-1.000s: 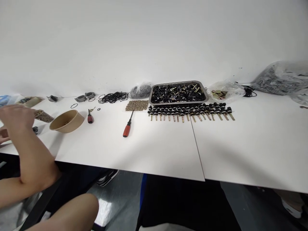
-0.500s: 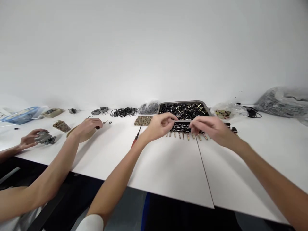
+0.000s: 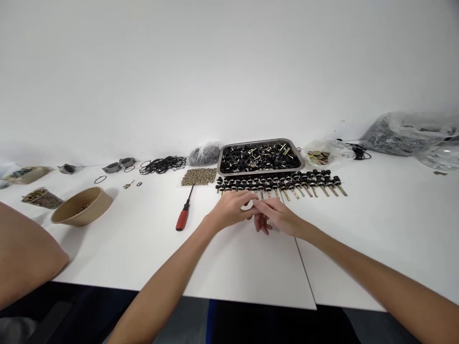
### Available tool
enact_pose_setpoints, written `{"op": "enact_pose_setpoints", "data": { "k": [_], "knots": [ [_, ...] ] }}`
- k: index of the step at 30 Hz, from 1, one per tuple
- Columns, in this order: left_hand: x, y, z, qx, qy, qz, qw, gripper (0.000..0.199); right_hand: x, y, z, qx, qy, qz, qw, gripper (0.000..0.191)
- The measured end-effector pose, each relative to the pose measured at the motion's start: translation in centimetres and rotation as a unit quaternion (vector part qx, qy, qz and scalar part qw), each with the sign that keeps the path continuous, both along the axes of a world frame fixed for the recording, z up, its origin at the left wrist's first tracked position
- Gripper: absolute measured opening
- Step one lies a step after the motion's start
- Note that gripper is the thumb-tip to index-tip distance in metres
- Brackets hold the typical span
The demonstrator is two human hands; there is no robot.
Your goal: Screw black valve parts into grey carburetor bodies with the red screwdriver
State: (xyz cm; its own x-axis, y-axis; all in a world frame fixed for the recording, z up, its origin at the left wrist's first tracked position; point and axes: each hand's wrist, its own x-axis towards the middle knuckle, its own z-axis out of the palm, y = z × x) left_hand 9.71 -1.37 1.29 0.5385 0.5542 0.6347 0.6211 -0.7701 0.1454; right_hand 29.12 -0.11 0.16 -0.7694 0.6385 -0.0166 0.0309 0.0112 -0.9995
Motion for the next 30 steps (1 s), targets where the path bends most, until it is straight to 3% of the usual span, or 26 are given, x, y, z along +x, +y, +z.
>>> {"op": "enact_pose_setpoints", "data": {
  "k": [4,10,15,20,25,30],
  "knots": [
    [0.1,0.5,-0.2,0.12,-0.013,-0.047,0.992,0.028,0.3,0.1,0.5,-0.155,0.001,0.096,0.983,0.07],
    [-0.1,0.6,-0.3,0.183,-0.028,-0.066,0.98,0.026,0.6,0.2,0.3,-0.302,0.043,0.197,0.932,0.072],
    [-0.3,0.4,0.2,0.238,-0.039,-0.095,0.966,0.029,0.5,-0.2,0.5,-0.342,0.092,0.233,0.906,0.078],
    [-0.3,0.0,1.0,0.245,-0.032,-0.104,0.963,0.029,0.6,-0.6,0.8,-0.325,0.097,0.26,0.904,0.082],
    [-0.1,0.1,0.6,0.219,-0.01,-0.101,0.97,0.038,0.4,-1.1,1.0,-0.328,0.055,0.227,0.916,0.066],
    [-0.4,0.4,-0.1,0.207,-0.001,-0.093,0.974,0.036,0.3,-0.7,0.7,-0.367,0.099,0.219,0.898,0.05]
  ]
}}
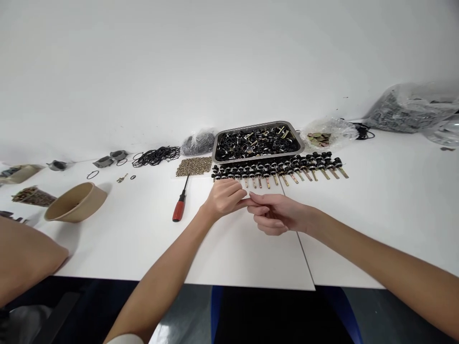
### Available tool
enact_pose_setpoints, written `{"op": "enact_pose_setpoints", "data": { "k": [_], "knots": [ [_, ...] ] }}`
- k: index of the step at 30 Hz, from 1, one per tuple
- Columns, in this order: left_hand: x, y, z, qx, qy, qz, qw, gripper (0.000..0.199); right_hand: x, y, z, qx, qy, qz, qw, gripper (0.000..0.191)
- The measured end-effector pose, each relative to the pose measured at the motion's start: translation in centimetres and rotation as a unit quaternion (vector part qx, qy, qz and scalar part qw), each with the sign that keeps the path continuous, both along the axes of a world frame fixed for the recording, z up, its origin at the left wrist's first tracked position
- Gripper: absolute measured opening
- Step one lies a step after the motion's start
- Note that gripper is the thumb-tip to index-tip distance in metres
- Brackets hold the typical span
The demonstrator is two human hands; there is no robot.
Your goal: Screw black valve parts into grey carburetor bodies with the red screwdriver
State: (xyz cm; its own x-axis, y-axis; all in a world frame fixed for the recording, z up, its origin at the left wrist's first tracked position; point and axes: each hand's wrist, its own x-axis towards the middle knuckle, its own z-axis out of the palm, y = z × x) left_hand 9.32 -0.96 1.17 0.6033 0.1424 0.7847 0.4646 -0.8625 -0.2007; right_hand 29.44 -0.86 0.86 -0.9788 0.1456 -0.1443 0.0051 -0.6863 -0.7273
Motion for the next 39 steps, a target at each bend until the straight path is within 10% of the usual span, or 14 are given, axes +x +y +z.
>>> {"op": "enact_pose_setpoints", "data": {
  "k": [18,39],
  "knots": [
    [0.3,-0.2,-0.1,-0.005,0.019,0.023,1.0,0.023,0.5,1.6,-1.8,-0.008,0.126,0.057,0.99,0.033],
    [1.4,-0.9,-0.7,-0.055,0.057,0.016,0.997,0.033,1.0,1.5,-1.1,0.075,-0.121,0.033,0.989,0.039]
  ]
}}
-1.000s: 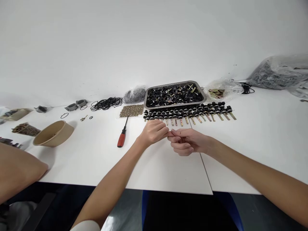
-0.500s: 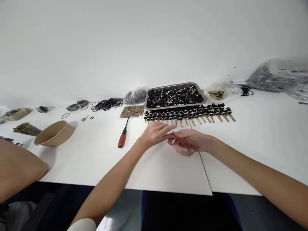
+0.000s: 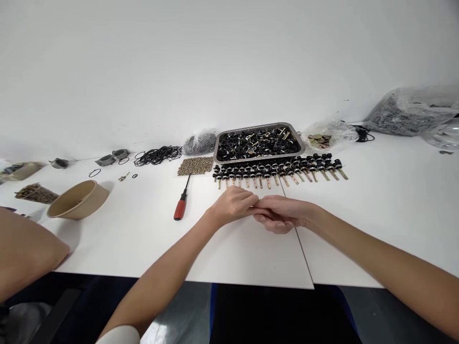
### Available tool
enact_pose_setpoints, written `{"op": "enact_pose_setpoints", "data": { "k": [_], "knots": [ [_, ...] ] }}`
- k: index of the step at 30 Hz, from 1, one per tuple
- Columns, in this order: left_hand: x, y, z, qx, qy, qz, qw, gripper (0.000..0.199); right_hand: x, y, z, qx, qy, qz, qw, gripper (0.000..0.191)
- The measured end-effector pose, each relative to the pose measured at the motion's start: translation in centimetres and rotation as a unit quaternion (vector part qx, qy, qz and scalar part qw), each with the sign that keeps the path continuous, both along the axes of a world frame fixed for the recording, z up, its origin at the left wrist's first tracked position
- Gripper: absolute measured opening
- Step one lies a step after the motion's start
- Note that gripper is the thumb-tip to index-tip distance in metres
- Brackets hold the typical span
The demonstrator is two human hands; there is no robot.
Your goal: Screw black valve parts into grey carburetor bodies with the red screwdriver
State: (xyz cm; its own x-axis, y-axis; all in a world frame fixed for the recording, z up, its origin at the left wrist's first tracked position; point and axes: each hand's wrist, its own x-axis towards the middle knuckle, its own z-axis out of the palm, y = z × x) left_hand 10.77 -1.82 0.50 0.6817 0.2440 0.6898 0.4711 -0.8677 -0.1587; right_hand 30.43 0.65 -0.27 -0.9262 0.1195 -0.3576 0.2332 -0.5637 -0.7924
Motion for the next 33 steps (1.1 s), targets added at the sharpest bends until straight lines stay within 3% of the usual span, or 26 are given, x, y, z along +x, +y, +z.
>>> {"op": "enact_pose_setpoints", "data": {
  "k": [2,7,14,33],
  "knots": [
    [0.1,0.0,0.0,0.0,0.026,0.022,0.999,0.036,-0.2,0.1,0.0,-0.001,-0.015,-0.02,1.0,0.04],
    [0.0,0.1,0.4,0.013,0.072,0.091,0.993,0.023,-0.3,1.1,0.3,-0.012,0.063,-0.044,0.997,0.034],
    [0.3,0.0,0.6,0.008,0.087,0.068,0.994,0.014,-0.1,1.7,0.4,-0.036,0.083,-0.006,0.996,0.025],
    [0.9,-0.5,1.1,-0.059,0.051,0.031,0.996,0.018,0.5,2.1,0.0,-0.034,0.122,0.023,0.992,0.031]
  ]
}}
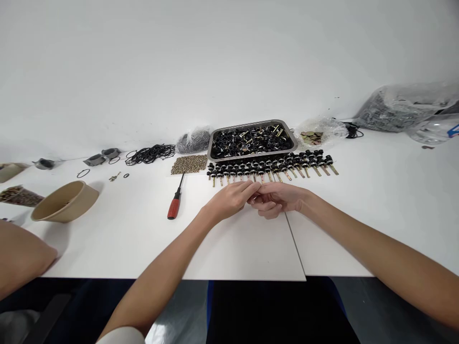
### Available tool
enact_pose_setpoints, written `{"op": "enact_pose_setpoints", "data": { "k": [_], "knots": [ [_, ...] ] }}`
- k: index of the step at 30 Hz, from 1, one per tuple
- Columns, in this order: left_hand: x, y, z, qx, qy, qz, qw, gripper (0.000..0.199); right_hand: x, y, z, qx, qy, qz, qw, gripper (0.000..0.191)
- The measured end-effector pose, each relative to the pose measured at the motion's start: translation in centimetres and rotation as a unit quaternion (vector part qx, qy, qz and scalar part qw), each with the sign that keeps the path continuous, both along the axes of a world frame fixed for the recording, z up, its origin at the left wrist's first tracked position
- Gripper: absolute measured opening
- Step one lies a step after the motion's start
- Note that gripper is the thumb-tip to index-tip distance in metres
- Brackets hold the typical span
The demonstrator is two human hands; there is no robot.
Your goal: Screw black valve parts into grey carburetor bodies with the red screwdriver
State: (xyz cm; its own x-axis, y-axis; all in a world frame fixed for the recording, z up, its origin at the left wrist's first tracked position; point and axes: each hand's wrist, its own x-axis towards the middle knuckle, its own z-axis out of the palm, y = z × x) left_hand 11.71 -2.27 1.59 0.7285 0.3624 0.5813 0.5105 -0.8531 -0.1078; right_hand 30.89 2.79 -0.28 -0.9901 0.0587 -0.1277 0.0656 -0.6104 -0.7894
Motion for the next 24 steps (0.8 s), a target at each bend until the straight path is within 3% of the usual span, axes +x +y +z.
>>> {"op": "enact_pose_setpoints", "data": {
  "k": [7,14,24],
  "knots": [
    [-0.8,0.2,-1.1,-0.013,-0.027,0.0,1.0,0.013,0.1,-0.2,-0.1,0.018,-0.061,0.01,0.998,0.028],
    [-0.7,0.1,-0.7,-0.013,-0.063,-0.019,0.998,0.018,0.0,-0.7,0.3,0.011,-0.091,0.01,0.996,0.034],
    [-0.7,0.4,-1.3,0.016,-0.076,-0.014,0.997,0.037,-0.4,-1.3,0.2,0.028,-0.111,0.01,0.993,0.049]
  ]
}}
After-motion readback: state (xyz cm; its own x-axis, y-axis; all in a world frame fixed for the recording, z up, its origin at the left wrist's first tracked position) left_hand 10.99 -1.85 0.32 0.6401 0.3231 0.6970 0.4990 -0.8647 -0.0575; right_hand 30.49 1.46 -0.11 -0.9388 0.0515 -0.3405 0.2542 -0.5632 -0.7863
